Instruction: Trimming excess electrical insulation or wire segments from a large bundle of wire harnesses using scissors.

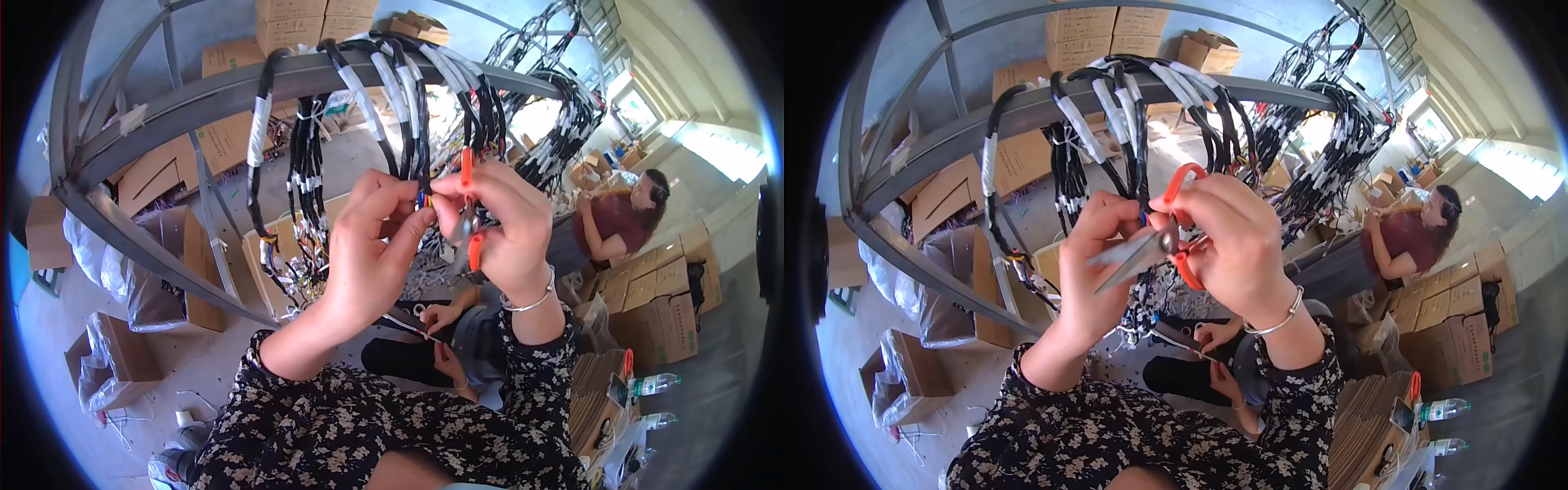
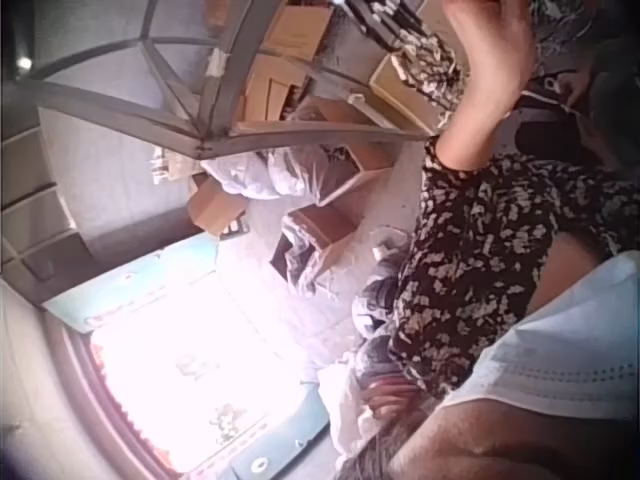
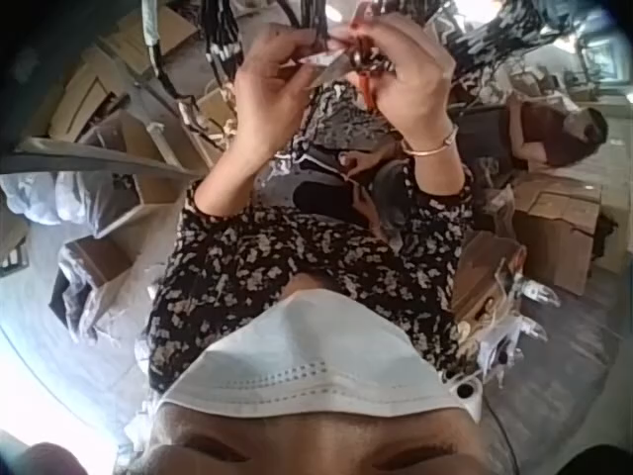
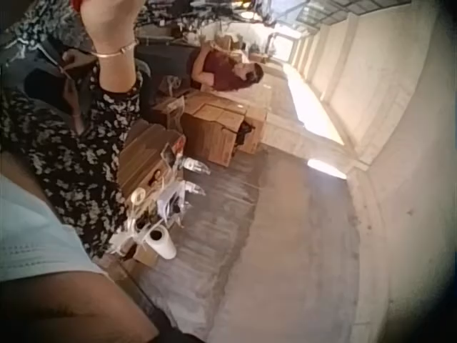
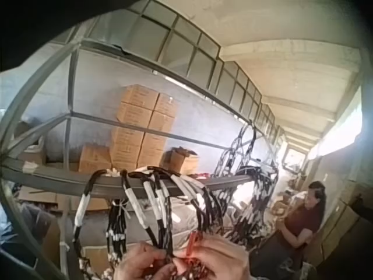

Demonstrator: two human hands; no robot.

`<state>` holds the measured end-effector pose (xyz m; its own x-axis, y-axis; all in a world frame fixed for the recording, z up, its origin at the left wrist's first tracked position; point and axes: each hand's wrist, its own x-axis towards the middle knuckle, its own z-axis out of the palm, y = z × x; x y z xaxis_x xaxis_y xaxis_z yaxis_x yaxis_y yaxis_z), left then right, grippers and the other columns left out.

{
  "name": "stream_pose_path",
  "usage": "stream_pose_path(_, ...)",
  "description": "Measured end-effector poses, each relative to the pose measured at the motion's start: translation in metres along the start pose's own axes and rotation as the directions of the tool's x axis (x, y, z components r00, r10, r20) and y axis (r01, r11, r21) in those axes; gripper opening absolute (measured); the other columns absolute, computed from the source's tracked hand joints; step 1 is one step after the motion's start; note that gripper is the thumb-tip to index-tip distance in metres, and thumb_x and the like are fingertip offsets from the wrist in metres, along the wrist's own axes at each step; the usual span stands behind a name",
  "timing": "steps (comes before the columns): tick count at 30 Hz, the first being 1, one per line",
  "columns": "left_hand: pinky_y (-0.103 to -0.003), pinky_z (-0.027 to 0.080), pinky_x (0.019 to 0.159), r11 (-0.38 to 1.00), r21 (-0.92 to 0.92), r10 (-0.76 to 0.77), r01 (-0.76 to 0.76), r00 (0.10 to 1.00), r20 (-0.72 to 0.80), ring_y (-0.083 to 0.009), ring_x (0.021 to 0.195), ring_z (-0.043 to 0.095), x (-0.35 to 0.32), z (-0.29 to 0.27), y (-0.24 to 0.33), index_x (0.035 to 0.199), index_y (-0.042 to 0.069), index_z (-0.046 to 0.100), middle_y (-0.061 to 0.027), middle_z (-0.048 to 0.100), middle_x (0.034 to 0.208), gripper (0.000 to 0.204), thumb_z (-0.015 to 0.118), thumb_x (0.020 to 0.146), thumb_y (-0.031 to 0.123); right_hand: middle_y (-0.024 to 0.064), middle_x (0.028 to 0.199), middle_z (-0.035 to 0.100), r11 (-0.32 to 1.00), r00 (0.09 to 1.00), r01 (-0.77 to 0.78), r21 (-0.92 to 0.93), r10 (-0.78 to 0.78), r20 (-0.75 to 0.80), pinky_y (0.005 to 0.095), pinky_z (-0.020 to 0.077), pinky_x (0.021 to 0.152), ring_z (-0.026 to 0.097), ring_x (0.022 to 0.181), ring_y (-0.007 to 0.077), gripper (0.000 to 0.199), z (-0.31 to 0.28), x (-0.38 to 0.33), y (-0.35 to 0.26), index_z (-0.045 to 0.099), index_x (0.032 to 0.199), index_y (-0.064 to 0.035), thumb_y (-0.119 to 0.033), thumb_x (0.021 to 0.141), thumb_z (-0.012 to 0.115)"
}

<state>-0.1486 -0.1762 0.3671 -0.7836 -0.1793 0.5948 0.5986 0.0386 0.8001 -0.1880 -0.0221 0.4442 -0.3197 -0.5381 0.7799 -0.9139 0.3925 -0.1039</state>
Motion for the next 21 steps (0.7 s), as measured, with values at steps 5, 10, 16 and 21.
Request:
stream_pose_path(5,-0.025,0.049,0.064,0.992,-0.128,-0.028,0.019,0.997,-0.066,-0.0124,0.076,0.058,-0.009,0.005,-0.003,0.114,-0.004,0.064,-0.0079,0.055,0.098,0.025,0.068,0.089,-0.004,0.0060,0.080,0.062,0.936,0.967,0.254,-0.243,-0.243,0.073,0.0362,0.0457,0.064,0.061,0.069,0.0239,0.026,0.001,0.002,-0.006,0.064,0.086,-0.0013,0.000,0.061,0.073)
stream_pose_path(10,-0.028,0.045,0.060,0.999,0.021,0.028,-0.026,0.993,-0.116,-0.0154,0.071,0.055,-0.012,0.006,0.001,0.114,-0.003,0.065,-0.0088,0.055,0.092,0.028,0.071,0.086,-0.004,0.0046,0.077,0.057,0.847,0.931,0.364,-0.387,-0.324,0.165,0.0358,0.0432,0.064,0.058,0.069,0.0218,0.020,-0.002,0.007,-0.012,0.064,0.084,-0.0012,-0.011,0.068,0.071)
stream_pose_path(16,-0.030,0.045,0.062,0.986,0.125,0.124,-0.110,0.986,-0.112,-0.0187,0.071,0.055,-0.010,0.002,0.000,0.111,-0.003,0.065,-0.0107,0.056,0.091,0.028,0.069,0.084,-0.006,0.0036,0.075,0.056,0.855,0.926,0.378,-0.356,-0.342,0.161,0.0357,0.0410,0.062,0.056,0.067,0.0221,0.018,-0.001,0.017,-0.008,0.062,0.080,-0.0045,-0.012,0.068,0.074)
stream_pose_path(21,-0.026,0.046,0.063,1.000,-0.009,-0.018,0.017,0.995,-0.102,-0.0131,0.072,0.056,-0.011,-0.001,0.000,0.110,-0.005,0.066,-0.0075,0.055,0.090,0.023,0.066,0.087,-0.006,0.0063,0.080,0.062,0.996,0.997,0.028,-0.088,-0.022,0.070,0.0256,0.0462,0.055,0.059,0.068,0.0172,0.031,-0.002,0.002,-0.004,0.064,0.087,-0.0010,0.005,0.059,0.077)
